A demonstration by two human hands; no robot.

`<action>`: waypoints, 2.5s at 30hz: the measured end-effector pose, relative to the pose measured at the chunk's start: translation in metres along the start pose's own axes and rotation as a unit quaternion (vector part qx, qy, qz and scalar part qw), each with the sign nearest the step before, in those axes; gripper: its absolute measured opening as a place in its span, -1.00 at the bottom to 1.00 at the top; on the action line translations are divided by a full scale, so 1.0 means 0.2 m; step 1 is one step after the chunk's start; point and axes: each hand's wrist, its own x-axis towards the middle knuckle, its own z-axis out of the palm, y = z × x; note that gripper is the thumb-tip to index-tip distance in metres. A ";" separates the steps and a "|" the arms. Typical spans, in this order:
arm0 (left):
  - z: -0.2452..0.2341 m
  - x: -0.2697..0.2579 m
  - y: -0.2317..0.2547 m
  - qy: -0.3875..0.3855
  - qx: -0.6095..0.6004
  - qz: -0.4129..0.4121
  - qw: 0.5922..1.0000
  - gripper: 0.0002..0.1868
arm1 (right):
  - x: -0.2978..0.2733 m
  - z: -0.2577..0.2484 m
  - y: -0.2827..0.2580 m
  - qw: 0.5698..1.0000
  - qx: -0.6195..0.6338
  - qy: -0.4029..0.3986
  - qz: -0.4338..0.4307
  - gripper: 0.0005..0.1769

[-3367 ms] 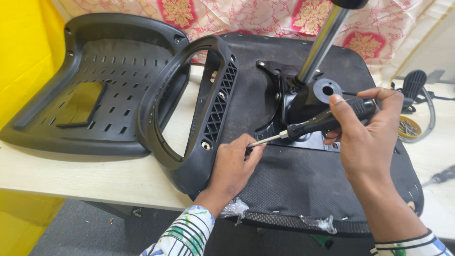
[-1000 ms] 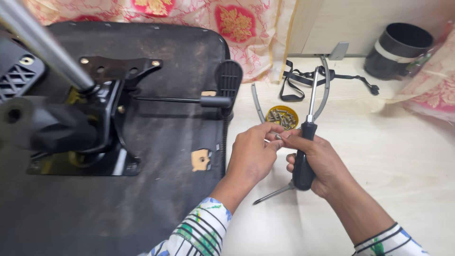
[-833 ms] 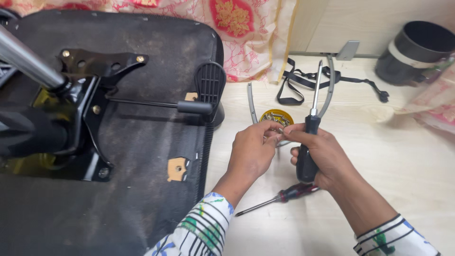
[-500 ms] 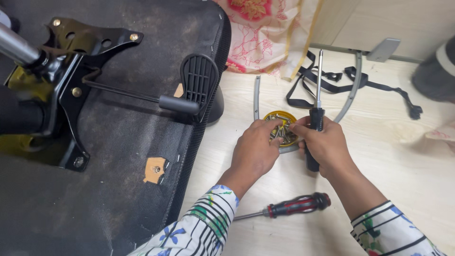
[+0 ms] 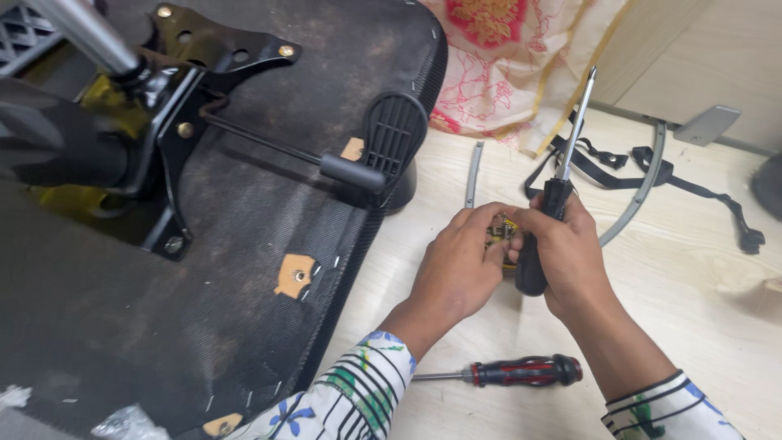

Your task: The person uses a screwdriver to tighten screws on the underside of an overturned chair, securing the central gas-lift post and a black plastic bracket to the seat base. The person repeatedly picks up screws from a small container and fastens them into place.

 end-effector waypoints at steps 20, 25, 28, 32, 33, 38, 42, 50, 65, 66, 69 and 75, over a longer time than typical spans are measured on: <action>-0.67 -0.63 0.21 0.126 -0.183 0.004 0.975 -0.43 | -0.61 0.65 -0.11 0.977 -0.041 -0.117 -0.175 -0.39; -0.84 -0.71 0.12 0.203 -0.179 0.036 0.962 -0.49 | -0.79 0.88 -0.09 0.969 -0.028 -0.155 -0.191 -0.46; -0.95 -0.73 0.08 0.198 -0.171 0.020 0.965 -0.50 | -0.88 0.97 -0.07 0.955 -0.125 -0.125 -0.239 -0.47; -1.12 -0.76 0.04 0.139 -0.191 -0.035 0.971 -0.50 | -0.97 1.07 -0.11 0.977 -0.093 -0.146 -0.127 -0.52; -1.16 -0.77 0.04 0.122 -0.198 -0.050 0.971 -0.51 | -0.99 1.09 -0.12 0.981 -0.076 -0.154 -0.090 -0.52; -1.32 -0.77 -0.01 0.091 -0.180 -0.035 0.979 -0.58 | -1.04 1.19 -0.17 0.984 -0.048 -0.123 -0.121 -0.46; -1.46 -0.74 -0.10 0.101 -0.073 0.072 0.990 -0.64 | -1.04 1.25 -0.16 0.971 -0.066 -0.062 -0.223 -0.50; -1.73 -0.64 -0.14 0.312 -0.180 0.190 0.913 -0.81 | -0.93 1.33 -0.29 0.931 -0.163 0.033 -0.325 -0.61; -2.24 0.01 -0.71 0.225 -0.323 0.049 0.918 -0.73 | -0.62 1.61 -0.37 0.906 -0.149 0.115 -0.379 -0.63; -2.26 0.08 -0.71 0.215 -0.327 0.075 0.917 -0.73 | -0.60 1.64 -0.40 0.901 -0.153 0.131 -0.384 -0.64; -2.29 0.26 -0.76 0.136 -0.246 0.056 0.958 -0.69 | -0.61 1.71 -0.41 0.880 -0.195 0.180 -0.395 -0.68; -2.23 0.60 -0.75 0.074 -0.087 0.130 0.985 -0.74 | -0.57 1.75 -0.42 0.860 -0.229 0.253 -0.380 -0.66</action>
